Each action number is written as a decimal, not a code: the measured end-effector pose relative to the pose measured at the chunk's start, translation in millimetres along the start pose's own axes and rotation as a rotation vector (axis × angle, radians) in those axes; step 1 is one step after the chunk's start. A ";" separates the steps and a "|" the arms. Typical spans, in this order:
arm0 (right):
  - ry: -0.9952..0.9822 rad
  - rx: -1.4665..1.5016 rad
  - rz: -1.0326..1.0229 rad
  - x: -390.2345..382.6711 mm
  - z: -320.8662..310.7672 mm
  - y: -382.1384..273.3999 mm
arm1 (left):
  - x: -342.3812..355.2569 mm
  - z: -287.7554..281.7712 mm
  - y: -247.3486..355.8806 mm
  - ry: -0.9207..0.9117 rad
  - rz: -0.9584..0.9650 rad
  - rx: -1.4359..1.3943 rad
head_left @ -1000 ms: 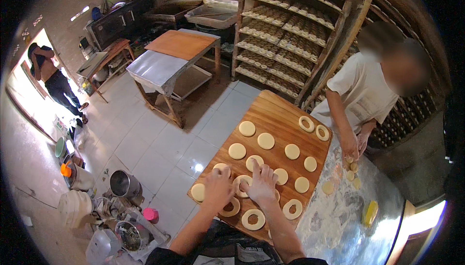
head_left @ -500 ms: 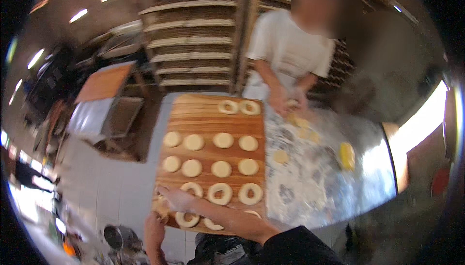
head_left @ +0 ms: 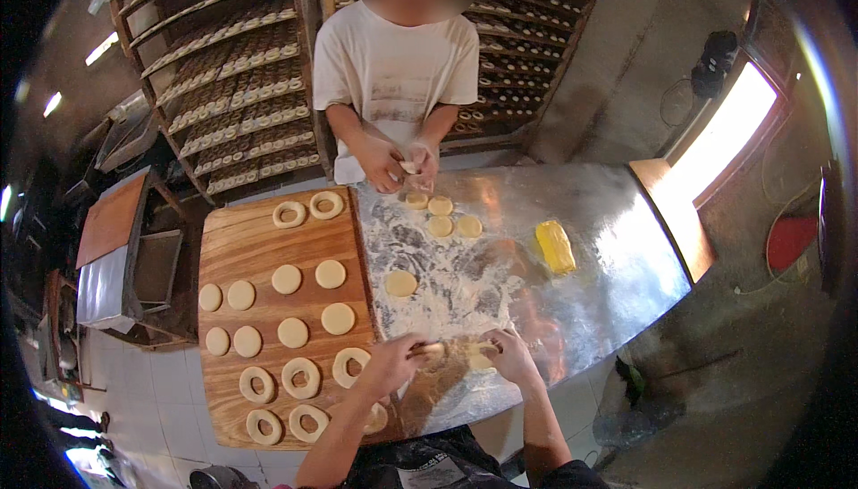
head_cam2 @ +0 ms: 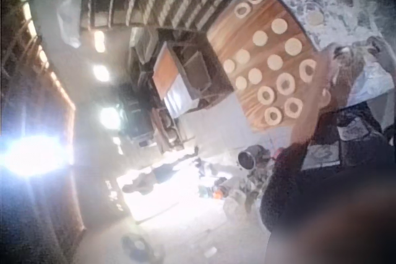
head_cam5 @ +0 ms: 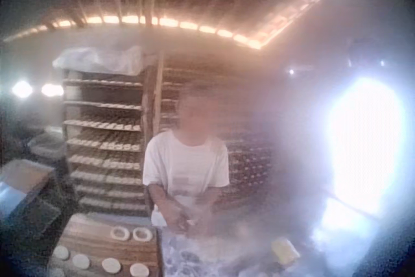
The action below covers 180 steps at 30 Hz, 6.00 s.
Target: The person shapes small pieces of dough into rings by hand and places them on a wooden board. Another person works alongside, also shaping dough and arranging it on the board.
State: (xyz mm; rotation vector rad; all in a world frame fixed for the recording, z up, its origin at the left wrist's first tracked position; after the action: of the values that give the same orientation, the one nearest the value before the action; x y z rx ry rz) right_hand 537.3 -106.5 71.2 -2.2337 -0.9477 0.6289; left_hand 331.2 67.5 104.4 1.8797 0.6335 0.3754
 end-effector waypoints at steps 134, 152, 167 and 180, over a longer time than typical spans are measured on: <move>0.318 -0.491 -0.411 17.9 -0.2 25.8 | -53.4 54.3 4.9 0.298 -0.103 0.051; -0.217 0.578 -0.151 -10.6 -48.4 -2.4 | 1.9 116.4 45.2 0.095 -0.225 -0.387; -0.514 1.443 0.208 16.0 28.4 -3.3 | -6.7 108.4 11.9 0.499 -0.085 -0.765; -0.625 1.233 -0.198 4.7 108.3 -136.7 | -65.9 1.8 -8.9 0.859 -0.012 -0.029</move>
State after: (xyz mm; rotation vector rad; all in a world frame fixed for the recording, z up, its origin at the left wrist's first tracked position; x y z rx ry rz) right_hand 409.5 10.4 91.2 -0.8449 -0.7009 1.3728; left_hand 276.6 30.0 97.8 1.6352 1.1864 1.2024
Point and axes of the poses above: each hand's wrist, its own x-axis towards the middle knuckle, its own z-axis out of the palm, y = z × x, the point moved 3 cm from there along x, towards the middle knuckle, and after that the axes turned 5 degrees about y, right-handed, at the moved point
